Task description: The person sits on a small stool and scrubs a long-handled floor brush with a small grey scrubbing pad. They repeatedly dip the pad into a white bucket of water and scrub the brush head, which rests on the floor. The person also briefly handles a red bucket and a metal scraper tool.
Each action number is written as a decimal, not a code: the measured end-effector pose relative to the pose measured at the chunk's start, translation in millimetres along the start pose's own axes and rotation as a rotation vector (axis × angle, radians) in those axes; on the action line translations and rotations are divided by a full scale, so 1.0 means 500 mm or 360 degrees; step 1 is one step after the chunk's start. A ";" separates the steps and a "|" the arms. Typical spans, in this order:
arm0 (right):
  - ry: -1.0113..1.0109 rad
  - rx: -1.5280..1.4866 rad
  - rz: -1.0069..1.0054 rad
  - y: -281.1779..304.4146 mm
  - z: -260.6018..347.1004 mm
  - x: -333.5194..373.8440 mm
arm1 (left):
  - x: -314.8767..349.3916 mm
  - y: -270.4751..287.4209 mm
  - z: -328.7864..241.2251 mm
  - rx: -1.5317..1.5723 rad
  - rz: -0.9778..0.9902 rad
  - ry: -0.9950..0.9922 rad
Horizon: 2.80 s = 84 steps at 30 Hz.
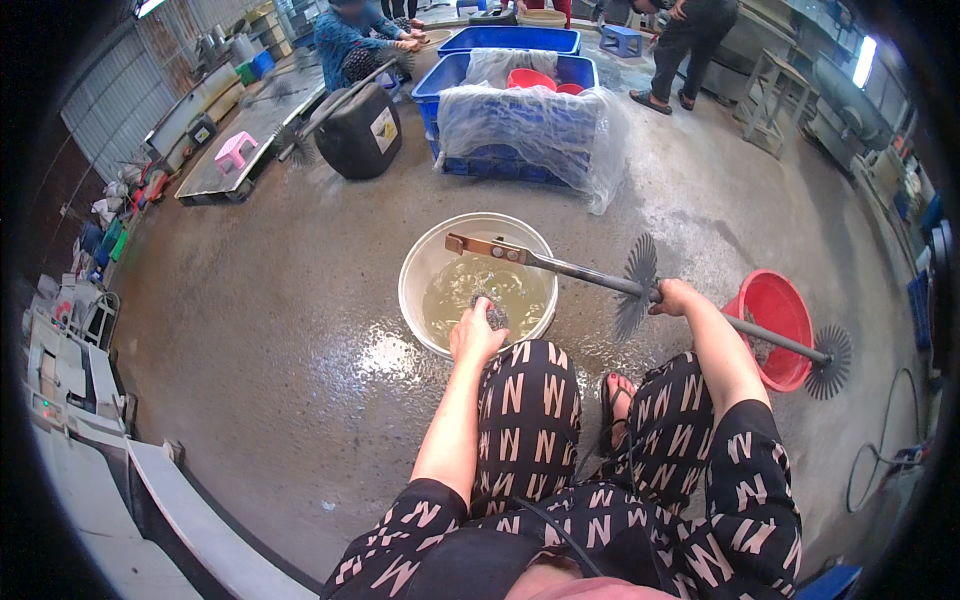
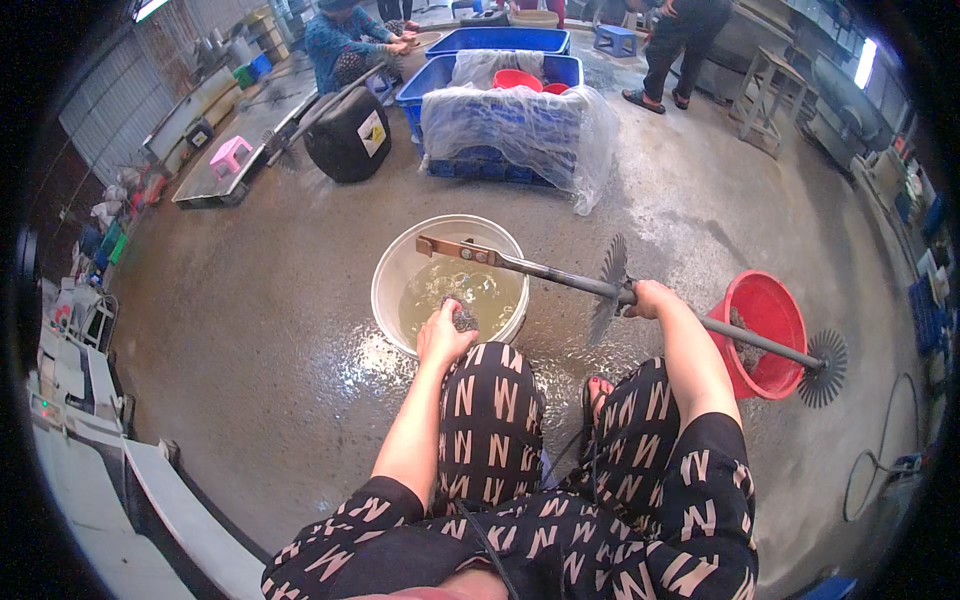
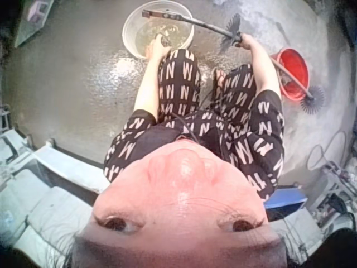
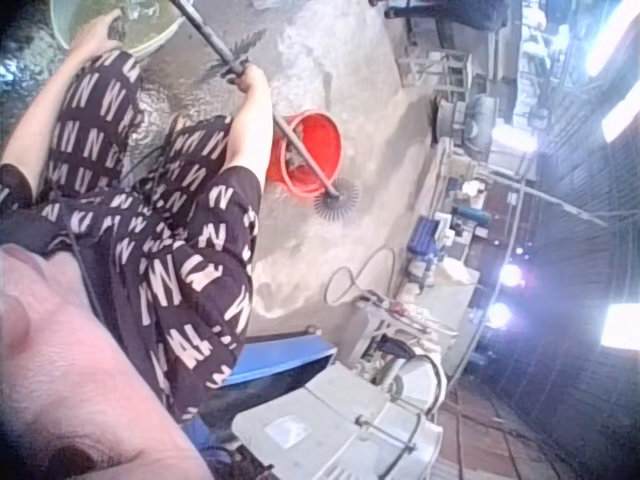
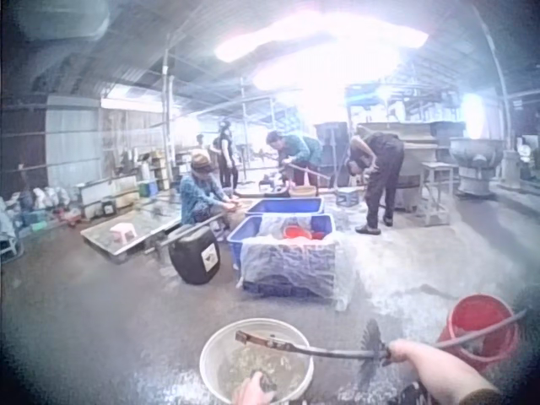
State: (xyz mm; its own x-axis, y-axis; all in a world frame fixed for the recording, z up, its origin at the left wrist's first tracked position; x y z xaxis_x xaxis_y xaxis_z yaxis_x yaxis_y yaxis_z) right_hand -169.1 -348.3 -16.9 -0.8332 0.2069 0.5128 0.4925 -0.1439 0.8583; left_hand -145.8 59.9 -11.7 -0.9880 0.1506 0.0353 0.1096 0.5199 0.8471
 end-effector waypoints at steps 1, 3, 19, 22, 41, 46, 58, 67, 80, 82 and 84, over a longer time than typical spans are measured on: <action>0.0007 -0.0010 0.0000 0.001 0.001 0.001 | 0.001 0.003 -0.002 0.0001 -0.0004 0.0004; 0.0008 -0.0024 0.0007 0.002 0.002 0.002 | 0.004 0.008 -0.005 -0.0011 0.0007 0.0025; 0.0001 -0.0094 -0.0051 0.008 0.007 0.015 | 0.000 0.001 -0.001 -0.0009 0.0004 -0.0004; 0.0023 -0.0103 -0.0081 0.011 0.006 0.021 | 0.000 -0.002 -0.002 -0.0006 0.0019 0.0016; 0.0048 -0.0076 -0.0038 0.014 0.010 0.021 | -0.003 -0.002 0.001 -0.0028 0.0015 0.0010; 0.0052 -0.0108 -0.0018 0.008 0.002 0.012 | -0.001 -0.003 0.002 -0.0036 0.0033 0.0025; 0.0098 -0.0056 -0.0059 0.001 -0.008 0.000 | 0.003 0.001 -0.002 -0.0008 0.0043 0.0021; 0.0125 -0.0034 -0.0081 -0.002 -0.005 -0.003 | 0.003 -0.002 0.009 0.0044 0.0027 0.0005; 0.0112 -0.0026 -0.0104 -0.004 -0.011 -0.010 | 0.011 0.007 0.004 0.0058 0.0038 0.0056; 0.0104 -0.0036 -0.0095 -0.001 -0.004 -0.008 | 0.009 0.005 0.009 0.0059 0.0011 0.0030; 0.0043 -0.0031 -0.0057 0.001 0.005 -0.003 | 0.010 0.004 0.014 0.0076 0.0021 0.0036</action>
State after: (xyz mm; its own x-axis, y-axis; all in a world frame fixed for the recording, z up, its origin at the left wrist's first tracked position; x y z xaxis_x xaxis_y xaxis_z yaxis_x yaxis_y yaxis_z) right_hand -167.1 -346.1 -17.0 -0.8570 0.1860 0.4807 0.4574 -0.1554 0.8756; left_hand -149.7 67.3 -13.5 -0.9886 0.1389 0.0585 0.1269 0.5577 0.8203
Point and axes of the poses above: each hand's wrist, its own x-axis away from the middle knuckle, its own y-axis out of the back of the hand, z = x × y, the point moved 3 cm from there along -x, towards the middle knuckle, and after that the axes turned 3 degrees about -y, right-handed, at the moved point
